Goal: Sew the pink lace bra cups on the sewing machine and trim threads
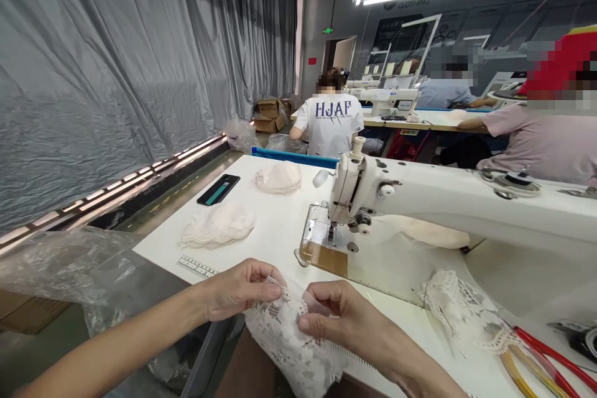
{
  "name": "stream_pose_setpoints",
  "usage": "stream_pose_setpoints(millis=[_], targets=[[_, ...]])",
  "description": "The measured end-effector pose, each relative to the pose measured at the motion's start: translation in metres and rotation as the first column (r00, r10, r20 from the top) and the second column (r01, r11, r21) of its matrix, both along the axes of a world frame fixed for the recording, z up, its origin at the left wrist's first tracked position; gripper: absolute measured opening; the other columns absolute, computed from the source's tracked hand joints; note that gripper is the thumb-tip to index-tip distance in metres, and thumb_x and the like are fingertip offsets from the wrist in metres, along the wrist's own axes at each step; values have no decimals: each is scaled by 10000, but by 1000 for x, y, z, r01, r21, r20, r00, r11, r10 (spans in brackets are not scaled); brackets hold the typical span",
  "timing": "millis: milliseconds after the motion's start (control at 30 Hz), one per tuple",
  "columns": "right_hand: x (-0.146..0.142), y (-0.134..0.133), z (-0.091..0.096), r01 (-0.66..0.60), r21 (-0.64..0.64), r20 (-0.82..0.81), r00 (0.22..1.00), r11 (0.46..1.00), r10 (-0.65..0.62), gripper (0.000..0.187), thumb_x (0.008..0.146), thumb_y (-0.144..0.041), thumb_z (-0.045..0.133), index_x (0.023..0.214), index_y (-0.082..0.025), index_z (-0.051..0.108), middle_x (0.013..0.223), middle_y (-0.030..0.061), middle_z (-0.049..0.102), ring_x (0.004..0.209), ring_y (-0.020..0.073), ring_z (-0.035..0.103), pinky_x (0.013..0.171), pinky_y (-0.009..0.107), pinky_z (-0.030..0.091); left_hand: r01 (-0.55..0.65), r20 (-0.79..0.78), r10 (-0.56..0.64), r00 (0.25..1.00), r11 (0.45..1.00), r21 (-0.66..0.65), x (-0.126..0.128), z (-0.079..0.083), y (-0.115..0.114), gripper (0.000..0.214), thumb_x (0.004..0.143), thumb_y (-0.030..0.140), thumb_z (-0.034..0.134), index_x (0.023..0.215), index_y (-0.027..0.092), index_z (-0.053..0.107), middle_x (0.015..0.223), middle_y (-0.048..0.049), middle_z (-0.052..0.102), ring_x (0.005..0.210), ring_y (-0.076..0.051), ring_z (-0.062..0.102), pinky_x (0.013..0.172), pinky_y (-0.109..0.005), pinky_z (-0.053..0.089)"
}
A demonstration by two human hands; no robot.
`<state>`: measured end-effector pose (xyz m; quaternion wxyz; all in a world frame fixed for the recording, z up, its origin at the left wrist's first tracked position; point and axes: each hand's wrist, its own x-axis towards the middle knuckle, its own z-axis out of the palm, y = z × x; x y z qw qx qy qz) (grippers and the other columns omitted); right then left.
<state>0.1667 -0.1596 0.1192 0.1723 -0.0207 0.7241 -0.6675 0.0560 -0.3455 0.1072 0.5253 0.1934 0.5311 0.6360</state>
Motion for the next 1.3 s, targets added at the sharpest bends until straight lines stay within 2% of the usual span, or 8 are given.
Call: stream_pose_setpoints(millis=[200, 333, 467, 600, 733, 1000, 1167, 1300], targets=[[20, -1, -12, 80, -114, 66, 995, 990, -73, 324, 718, -430, 718, 726, -148, 559, 667, -18, 526, 634, 118, 458, 588, 231, 338, 22, -78, -28, 997, 997, -68, 15, -3, 4, 462, 573, 409, 812, 863, 88, 653, 625, -10, 615, 541, -77, 513, 552, -204, 388], [40, -10, -29, 52, -94, 60, 997, 994, -47, 326, 737, -451, 692, 742, -154, 558, 658, -13, 511, 630, 128, 449, 588, 249, 334, 27, -180, -55, 982, 988, -152, 30, -7, -1, 430, 590, 435, 782, 801, 96, 621, 585, 3, 604, 494, -65, 478, 501, -187, 339], [60, -27, -42, 150, -36, 9, 989, 988, -149, 336, 765, -480, 653, 712, -172, 531, 647, -31, 449, 627, 118, 384, 567, 238, 298, 98, -167, -136, 977, 972, -214, 49, -19, -6, 345, 627, 401, 748, 734, 100, 619, 528, 28, 551, 463, -56, 440, 466, -176, 306], [78, -33, -54, 178, -25, 24, 984, 984, -178, 339, 835, -493, 565, 723, -176, 520, 655, -23, 457, 638, 123, 400, 589, 241, 321, 142, -76, -156, 985, 975, -171, 64, -33, -11, 350, 573, 298, 794, 818, 108, 632, 658, -7, 628, 566, -92, 546, 585, -212, 426], [94, -31, -63, 171, -21, 68, 983, 985, -170, 339, 853, -495, 536, 730, -178, 532, 672, -21, 462, 641, 123, 398, 578, 234, 322, 126, -124, -152, 980, 973, -195, 74, -45, -17, 322, 586, 290, 789, 800, 98, 647, 734, -47, 657, 640, -129, 587, 640, -246, 455], [98, -41, -84, 209, -41, 100, 974, 977, -205, 259, 794, -421, 645, 711, -181, 593, 640, -32, 486, 623, 120, 423, 571, 221, 329, 142, -221, -202, 954, 956, -258, 84, -55, -19, 332, 644, 360, 753, 828, 93, 683, 692, -47, 646, 599, -120, 553, 555, -200, 399], [107, -40, -98, 252, -119, 170, 958, 960, -231, 251, 804, -424, 627, 737, -186, 582, 669, -27, 501, 644, 129, 439, 583, 228, 344, 159, -313, -225, 923, 962, -222, 87, -61, -22, 417, 597, 296, 794, 969, 142, 686, 784, -20, 661, 694, -127, 560, 631, -193, 406], [108, -42, -96, 215, -130, 165, 967, 968, -192, 222, 804, -413, 631, 782, -197, 585, 687, -35, 478, 634, 116, 407, 572, 215, 332, 142, -351, -217, 911, 964, -226, 89, -65, -21, 272, 649, 292, 758, 861, 129, 709, 731, -6, 641, 675, -116, 544, 601, -175, 393]])
